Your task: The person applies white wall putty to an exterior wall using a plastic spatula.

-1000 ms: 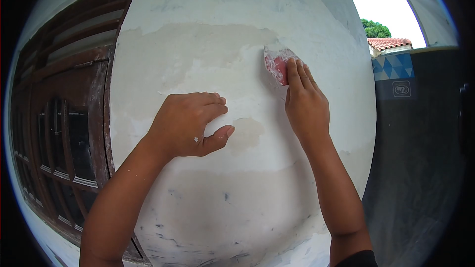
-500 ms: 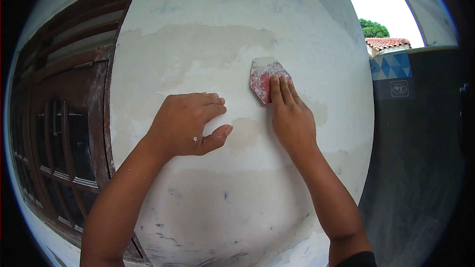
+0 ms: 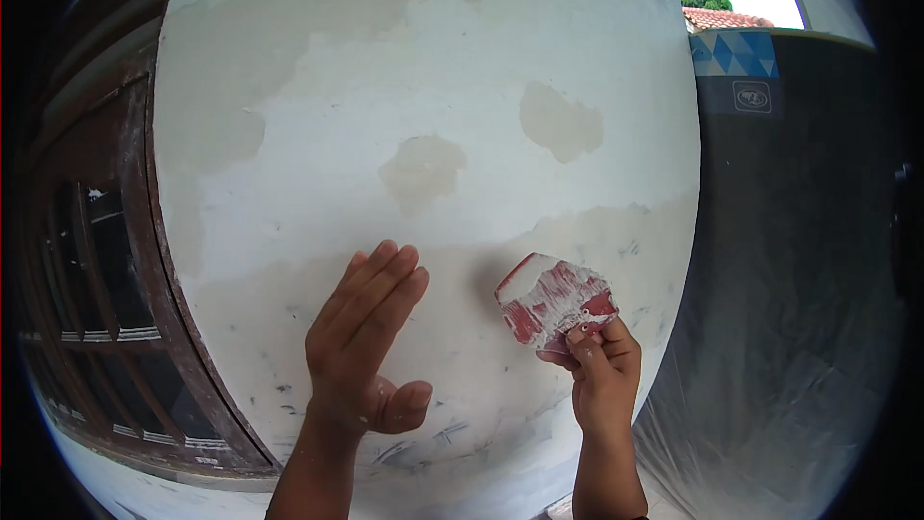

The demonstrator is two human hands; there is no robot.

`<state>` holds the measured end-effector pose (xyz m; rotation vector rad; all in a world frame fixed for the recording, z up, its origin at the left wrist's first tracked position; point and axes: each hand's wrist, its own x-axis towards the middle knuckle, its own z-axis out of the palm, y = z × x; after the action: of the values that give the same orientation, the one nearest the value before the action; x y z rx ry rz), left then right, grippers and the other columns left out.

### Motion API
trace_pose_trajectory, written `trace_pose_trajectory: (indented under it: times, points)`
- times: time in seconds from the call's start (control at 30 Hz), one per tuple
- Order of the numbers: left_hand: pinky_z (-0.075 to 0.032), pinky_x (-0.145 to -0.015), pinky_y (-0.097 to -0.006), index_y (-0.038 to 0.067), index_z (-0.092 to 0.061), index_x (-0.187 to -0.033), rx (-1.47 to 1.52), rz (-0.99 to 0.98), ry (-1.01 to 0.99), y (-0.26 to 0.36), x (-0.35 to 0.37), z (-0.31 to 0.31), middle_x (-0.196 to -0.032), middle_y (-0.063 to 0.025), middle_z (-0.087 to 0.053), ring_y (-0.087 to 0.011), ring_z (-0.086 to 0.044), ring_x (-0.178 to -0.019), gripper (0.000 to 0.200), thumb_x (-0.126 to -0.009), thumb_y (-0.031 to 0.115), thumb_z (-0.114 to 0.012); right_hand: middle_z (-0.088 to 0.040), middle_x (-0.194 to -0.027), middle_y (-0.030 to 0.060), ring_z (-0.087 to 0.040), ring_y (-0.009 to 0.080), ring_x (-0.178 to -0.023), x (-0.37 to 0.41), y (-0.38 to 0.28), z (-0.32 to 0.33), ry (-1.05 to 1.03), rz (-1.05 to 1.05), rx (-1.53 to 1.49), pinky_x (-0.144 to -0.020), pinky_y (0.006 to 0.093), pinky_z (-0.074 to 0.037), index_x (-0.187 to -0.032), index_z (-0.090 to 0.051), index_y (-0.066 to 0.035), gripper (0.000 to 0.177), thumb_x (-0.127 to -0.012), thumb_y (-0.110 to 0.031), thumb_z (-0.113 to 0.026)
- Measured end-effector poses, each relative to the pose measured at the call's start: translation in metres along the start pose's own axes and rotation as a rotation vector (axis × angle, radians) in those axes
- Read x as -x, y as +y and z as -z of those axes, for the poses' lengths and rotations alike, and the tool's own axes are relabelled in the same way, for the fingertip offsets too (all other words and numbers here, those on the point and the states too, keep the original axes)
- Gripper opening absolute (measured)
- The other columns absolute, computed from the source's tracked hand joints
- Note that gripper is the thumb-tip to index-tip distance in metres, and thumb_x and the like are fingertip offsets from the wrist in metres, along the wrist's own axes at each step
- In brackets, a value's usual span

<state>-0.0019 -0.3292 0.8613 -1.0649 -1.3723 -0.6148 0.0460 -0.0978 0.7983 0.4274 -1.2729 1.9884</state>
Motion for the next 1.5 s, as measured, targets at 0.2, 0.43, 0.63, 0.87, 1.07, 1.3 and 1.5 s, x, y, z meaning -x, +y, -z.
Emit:
trace_pose_trajectory:
  times: [0.2, 0.43, 0.63, 0.87, 1.07, 1.3, 1.5]
  points:
    - [-0.049, -0.102, -0.0491, -0.008, -0.070, -0.107, 0.361, 0.416, 0.090, 0.079, 0.130, -0.063, -0.108, -0.0256, -0.071, -0.0401, -0.067, -0.109, 0.075, -0.095, 0.057, -0.034, -0.070, -0.098, 0.0141, -0.072, 0.0211, -0.085, 0.056, 0.019, 0.063, 0.111, -0.268, -0.075, -0.073, 0.0375, -0.065, -0.114, -0.061, 0.007, 0.024, -0.092, 0.000, -0.056]
    - [-0.050, -0.100, -0.0482, -0.008, -0.069, -0.108, 0.703, 0.747, -0.190, 0.164, 0.249, -0.121, -0.107, -0.0260, -0.070, -0.0402, -0.068, -0.108, 0.072, -0.099, 0.052, -0.030, -0.070, -0.099, 0.0129, -0.071, 0.0205, -0.080, 0.111, 0.038, 0.168, 0.279, -0.374, 0.120, -0.073, 0.0354, -0.061, -0.115, -0.063, 0.004, 0.023, -0.095, -0.002, -0.054]
    - [-0.041, -0.110, -0.0469, -0.010, -0.066, -0.116, 0.789, 1.313, -0.386, 0.215, 0.379, -0.184, -0.120, -0.0251, -0.067, -0.0354, -0.060, -0.122, 0.083, -0.102, 0.061, -0.024, -0.071, -0.091, 0.0067, -0.066, 0.0125, -0.073, 0.177, 0.105, 0.321, 0.527, -0.548, 0.460, -0.069, 0.0281, -0.054, -0.110, -0.065, 0.001, 0.018, -0.097, -0.006, -0.056]
    - [-0.035, -0.114, -0.0454, -0.011, -0.060, -0.125, 0.722, 1.891, -0.473, 0.305, 0.478, -0.259, -0.131, -0.0266, -0.061, -0.0353, -0.054, -0.130, 0.071, -0.107, 0.048, -0.025, -0.068, -0.083, 0.0057, -0.064, 0.0108, -0.070, 0.271, 0.182, 0.468, 0.515, -0.960, 0.763, -0.065, 0.0274, -0.053, -0.100, -0.064, 0.003, 0.014, -0.096, -0.009, -0.059]
    - [-0.030, -0.117, -0.0431, -0.006, -0.050, -0.139, 0.610, 2.332, -0.456, 0.334, 0.596, -0.326, -0.142, -0.0224, -0.054, -0.0306, -0.047, -0.138, 0.085, -0.102, 0.065, -0.022, -0.066, -0.079, 0.0164, -0.067, 0.0272, -0.073, 0.299, 0.279, 0.543, 0.190, -0.980, 1.145, -0.068, 0.0406, -0.051, -0.099, -0.061, 0.001, 0.019, -0.094, -0.018, -0.061]
    - [-0.024, -0.119, -0.0440, -0.005, -0.045, -0.144, 0.551, 2.656, -0.530, 0.369, 0.701, -0.369, -0.145, -0.0226, -0.050, -0.0318, -0.042, -0.141, 0.092, -0.098, 0.072, -0.024, -0.067, -0.094, 0.0247, -0.065, 0.0455, -0.091, 0.338, 0.375, 0.587, -0.038, -1.106, 1.149, -0.079, 0.0481, -0.050, -0.106, -0.058, 0.000, 0.018, -0.094, -0.014, -0.055]
    - [-0.023, -0.120, -0.0436, -0.005, -0.038, -0.148, 0.602, 2.690, -0.626, 0.375, 0.743, -0.388, -0.150, -0.0215, -0.045, -0.0315, -0.039, -0.142, 0.104, -0.093, 0.081, -0.016, -0.065, -0.095, 0.0261, -0.063, 0.0473, -0.094, 0.351, 0.422, 0.593, -0.136, -1.205, 1.159, -0.081, 0.0529, -0.049, -0.102, -0.055, -0.001, 0.018, -0.097, -0.017, -0.049]
